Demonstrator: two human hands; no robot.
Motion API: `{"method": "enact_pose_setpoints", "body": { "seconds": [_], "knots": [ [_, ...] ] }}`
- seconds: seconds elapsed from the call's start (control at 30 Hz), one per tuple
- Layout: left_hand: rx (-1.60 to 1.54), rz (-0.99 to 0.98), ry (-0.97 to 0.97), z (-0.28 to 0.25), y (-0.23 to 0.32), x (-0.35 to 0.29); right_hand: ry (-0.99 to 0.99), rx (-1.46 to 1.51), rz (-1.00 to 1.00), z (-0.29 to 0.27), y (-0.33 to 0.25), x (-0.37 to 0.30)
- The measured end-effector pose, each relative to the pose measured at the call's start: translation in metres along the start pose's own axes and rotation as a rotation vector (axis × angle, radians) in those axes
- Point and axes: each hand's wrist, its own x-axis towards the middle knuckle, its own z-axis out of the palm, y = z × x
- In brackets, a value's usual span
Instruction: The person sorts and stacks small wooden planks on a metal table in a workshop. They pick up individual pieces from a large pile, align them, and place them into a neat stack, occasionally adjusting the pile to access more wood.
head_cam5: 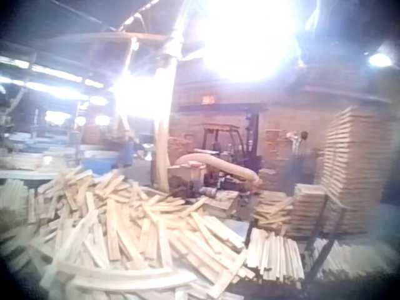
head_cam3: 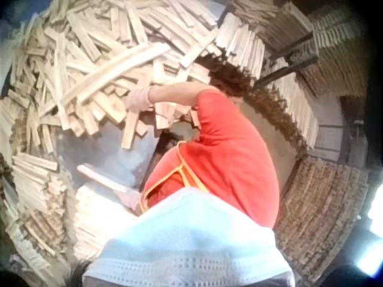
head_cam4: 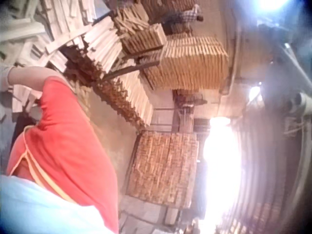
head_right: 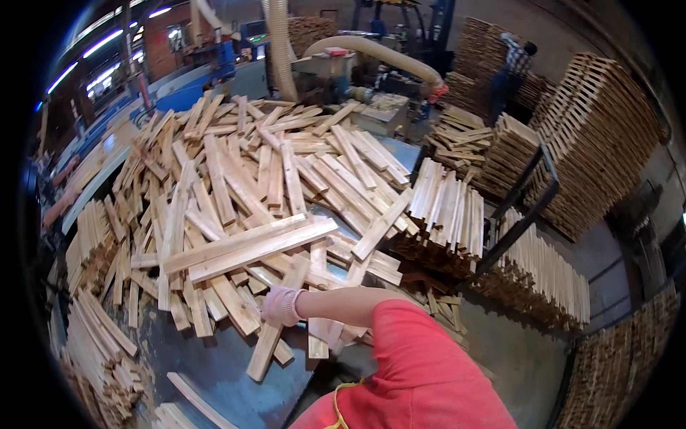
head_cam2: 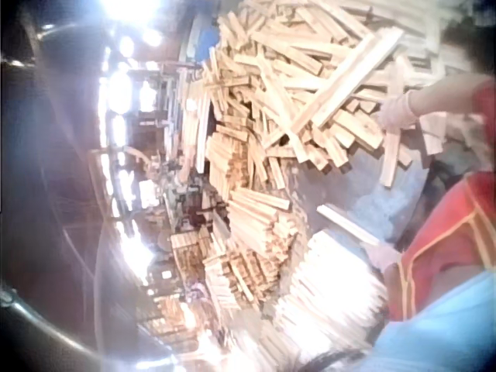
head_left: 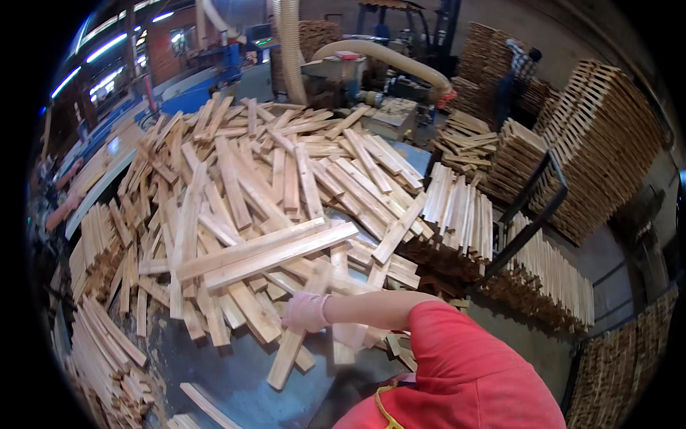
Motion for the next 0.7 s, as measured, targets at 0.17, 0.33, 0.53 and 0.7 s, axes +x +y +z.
{"method": "enact_pose_setpoints", "body": {
  "seconds": [0.17,0.33,0.53,0.7],
  "knots": [
    [-0.089,-0.042,0.007,0.009,0.020,-0.015,0.094,0.702,0.066,-0.019,-0.058,-0.029],
    [-0.432,-0.145,0.003,-0.017,0.019,-0.048,0.120,0.731,0.039,-0.041,-0.120,-0.001],
    [-0.906,-0.326,-0.074,-0.085,0.012,-0.126,0.091,0.456,-0.267,0.040,-0.186,0.074],
    [-0.962,-0.222,-0.125,-0.142,-0.019,-0.118,0.043,1.004,0.224,0.055,-0.309,0.153]
  ]
}}
